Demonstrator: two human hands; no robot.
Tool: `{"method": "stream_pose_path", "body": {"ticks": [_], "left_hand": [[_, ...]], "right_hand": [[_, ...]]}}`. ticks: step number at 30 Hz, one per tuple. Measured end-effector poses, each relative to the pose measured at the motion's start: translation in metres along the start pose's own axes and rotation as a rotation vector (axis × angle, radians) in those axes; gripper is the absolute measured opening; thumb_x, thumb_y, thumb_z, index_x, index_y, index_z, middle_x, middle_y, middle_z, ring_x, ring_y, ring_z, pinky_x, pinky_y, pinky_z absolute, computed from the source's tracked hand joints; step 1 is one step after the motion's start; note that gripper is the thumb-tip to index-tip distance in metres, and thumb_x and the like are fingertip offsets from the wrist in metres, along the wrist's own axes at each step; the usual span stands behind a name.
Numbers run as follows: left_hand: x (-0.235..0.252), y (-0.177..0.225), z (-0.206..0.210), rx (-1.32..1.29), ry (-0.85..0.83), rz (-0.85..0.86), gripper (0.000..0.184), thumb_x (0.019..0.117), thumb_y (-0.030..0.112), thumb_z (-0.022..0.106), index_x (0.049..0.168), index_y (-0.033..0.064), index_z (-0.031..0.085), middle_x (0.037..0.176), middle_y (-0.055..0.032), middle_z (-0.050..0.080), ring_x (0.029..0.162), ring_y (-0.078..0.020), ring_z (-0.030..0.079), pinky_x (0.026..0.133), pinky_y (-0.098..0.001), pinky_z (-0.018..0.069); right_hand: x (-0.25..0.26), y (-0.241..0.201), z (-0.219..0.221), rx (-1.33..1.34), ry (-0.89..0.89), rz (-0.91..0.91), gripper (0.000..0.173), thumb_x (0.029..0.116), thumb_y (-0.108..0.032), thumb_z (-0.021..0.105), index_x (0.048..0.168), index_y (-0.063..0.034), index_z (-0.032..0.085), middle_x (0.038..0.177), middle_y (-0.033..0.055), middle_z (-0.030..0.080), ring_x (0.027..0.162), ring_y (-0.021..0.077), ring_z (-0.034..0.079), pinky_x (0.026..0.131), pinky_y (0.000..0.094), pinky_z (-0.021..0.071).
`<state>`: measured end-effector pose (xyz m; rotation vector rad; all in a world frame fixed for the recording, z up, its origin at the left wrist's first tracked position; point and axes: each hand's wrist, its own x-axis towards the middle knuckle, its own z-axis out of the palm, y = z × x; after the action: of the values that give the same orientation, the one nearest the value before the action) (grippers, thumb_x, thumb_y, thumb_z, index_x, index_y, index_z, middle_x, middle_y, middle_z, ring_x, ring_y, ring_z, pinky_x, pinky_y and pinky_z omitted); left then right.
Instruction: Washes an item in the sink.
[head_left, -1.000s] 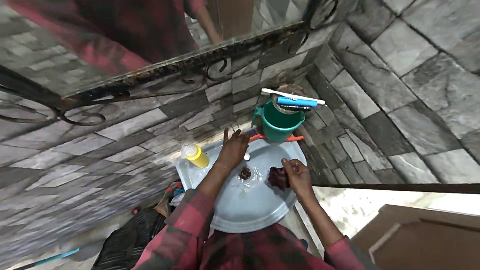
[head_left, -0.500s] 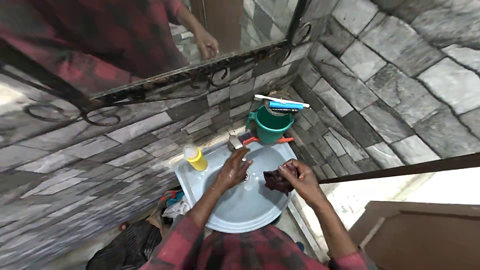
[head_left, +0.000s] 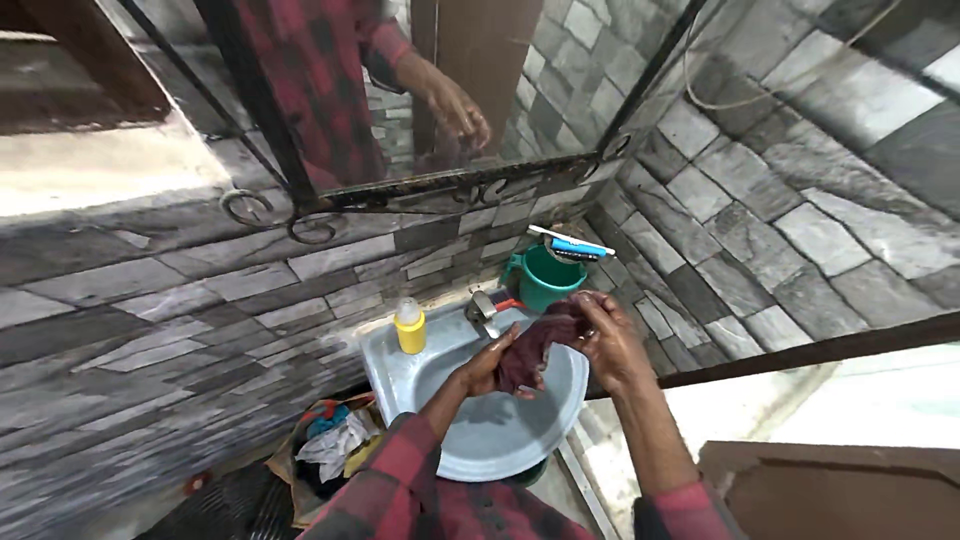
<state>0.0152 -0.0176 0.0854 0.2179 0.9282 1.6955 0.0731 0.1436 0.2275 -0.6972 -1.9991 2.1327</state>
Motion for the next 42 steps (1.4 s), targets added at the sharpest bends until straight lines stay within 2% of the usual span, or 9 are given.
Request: {"method": "stream_pose_path", "body": {"ticks": [8, 15, 21, 24, 27, 31, 33, 37, 42], "left_hand": [[-0.016, -0.016, 0.015, -0.421, 0.147, 0.106, 0.089, 0.0894, 0.087, 0.021, 0.134, 0.0188, 0.056, 0.111, -0.0087, 0.071, 0.097, -0.0234, 0.07, 0.079, -0.0426, 0.0607], [-0.018, -0.013, 0.017, -0.522, 0.289, 0.162, 0.04, 0.1037, 0.044, 0.052, 0.12, 0.0079, 0.059, 0.099, -0.0125, 0.071, 0.087, -0.0237, 0.071, 0.079, -0.0401, 0.0608], [-0.024, -0.005, 0.028, -0.737, 0.363, 0.189, 0.019, 0.1012, 0.014, 0.056, 0.119, 0.0058, 0.057, 0.1, -0.0149, 0.07, 0.085, -0.0235, 0.073, 0.073, -0.0336, 0.063], [-0.034, -0.002, 0.036, -0.78, 0.266, 0.15, 0.018, 0.102, 0.018, 0.052, 0.115, 0.0066, 0.059, 0.097, -0.0153, 0.071, 0.065, -0.0146, 0.068, 0.053, -0.0216, 0.056], [-0.04, -0.001, 0.063, -0.874, 0.12, 0.102, 0.022, 0.1013, 0.025, 0.051, 0.101, 0.0059, 0.063, 0.077, -0.0087, 0.065, 0.048, -0.0081, 0.056, 0.043, -0.0179, 0.0479], [-0.044, -0.011, 0.088, -0.992, -0.114, 0.113, 0.035, 0.0999, 0.042, 0.058, 0.096, 0.0079, 0.065, 0.064, -0.0015, 0.057, 0.041, -0.003, 0.048, 0.037, -0.0142, 0.04], [-0.047, -0.015, 0.092, -0.986, -0.191, 0.128, 0.041, 0.098, 0.048, 0.059, 0.094, 0.0083, 0.067, 0.064, -0.0008, 0.058, 0.041, -0.0026, 0.048, 0.038, -0.014, 0.0406], [-0.054, -0.009, 0.085, -0.797, -0.306, 0.037, 0.03, 0.0968, 0.041, 0.061, 0.098, 0.0111, 0.066, 0.077, -0.0022, 0.064, 0.046, -0.0011, 0.05, 0.041, -0.0125, 0.0404], [-0.061, -0.005, 0.071, -0.624, -0.274, -0.023, 0.037, 0.0978, 0.045, 0.062, 0.107, 0.0089, 0.065, 0.096, -0.0071, 0.07, 0.057, -0.003, 0.055, 0.05, -0.0145, 0.0443]], "right_hand": [[-0.021, 0.104, 0.032, -0.675, -0.047, -0.437, 0.049, 0.1014, -0.023, 0.057, 0.145, -0.0044, 0.047, 0.141, 0.0206, 0.053, 0.126, 0.0313, 0.058, 0.101, 0.051, 0.0525], [-0.072, 0.141, 0.04, -1.267, -0.128, -0.655, 0.072, 0.1026, -0.065, 0.035, 0.156, -0.0181, 0.046, 0.165, 0.0106, 0.035, 0.154, 0.0447, 0.021, 0.112, 0.0838, 0.0047], [-0.069, 0.113, 0.027, -0.644, 0.14, -0.631, 0.048, 0.1022, -0.039, 0.05, 0.137, -0.0089, 0.063, 0.155, 0.0186, 0.046, 0.149, 0.0343, 0.036, 0.119, 0.0559, 0.033], [-0.045, 0.109, 0.014, -0.194, 0.253, -0.17, 0.038, 0.1076, -0.023, 0.044, 0.136, -0.0003, 0.056, 0.131, 0.0116, 0.063, 0.12, 0.0177, 0.061, 0.099, 0.0391, 0.0524], [-0.015, 0.122, 0.003, 0.236, 0.042, 0.262, 0.046, 0.1081, -0.052, 0.036, 0.116, -0.0165, 0.064, 0.094, 0.0004, 0.068, 0.078, 0.0115, 0.066, 0.068, 0.0309, 0.0574], [0.007, 0.123, 0.002, 0.699, -0.644, 0.145, 0.085, 0.088, -0.077, 0.05, 0.157, -0.0289, 0.039, 0.155, 0.0099, 0.049, 0.128, 0.0338, 0.06, 0.095, 0.0515, 0.0557], [0.006, 0.108, 0.01, 0.744, -0.737, 0.056, 0.071, 0.0913, -0.064, 0.057, 0.154, -0.0338, 0.043, 0.153, 0.0077, 0.051, 0.127, 0.0339, 0.061, 0.095, 0.0519, 0.0566], [0.002, 0.08, 0.004, 0.62, -0.743, 0.007, 0.027, 0.0947, -0.04, 0.068, 0.117, -0.0255, 0.071, 0.083, -0.0044, 0.07, 0.078, 0.0095, 0.07, 0.076, 0.0298, 0.0598], [-0.002, 0.07, -0.009, 0.352, -0.637, -0.007, 0.031, 0.0959, -0.052, 0.064, 0.104, -0.0226, 0.068, 0.072, -0.0063, 0.063, 0.067, 0.0055, 0.064, 0.067, 0.0254, 0.058]]}}
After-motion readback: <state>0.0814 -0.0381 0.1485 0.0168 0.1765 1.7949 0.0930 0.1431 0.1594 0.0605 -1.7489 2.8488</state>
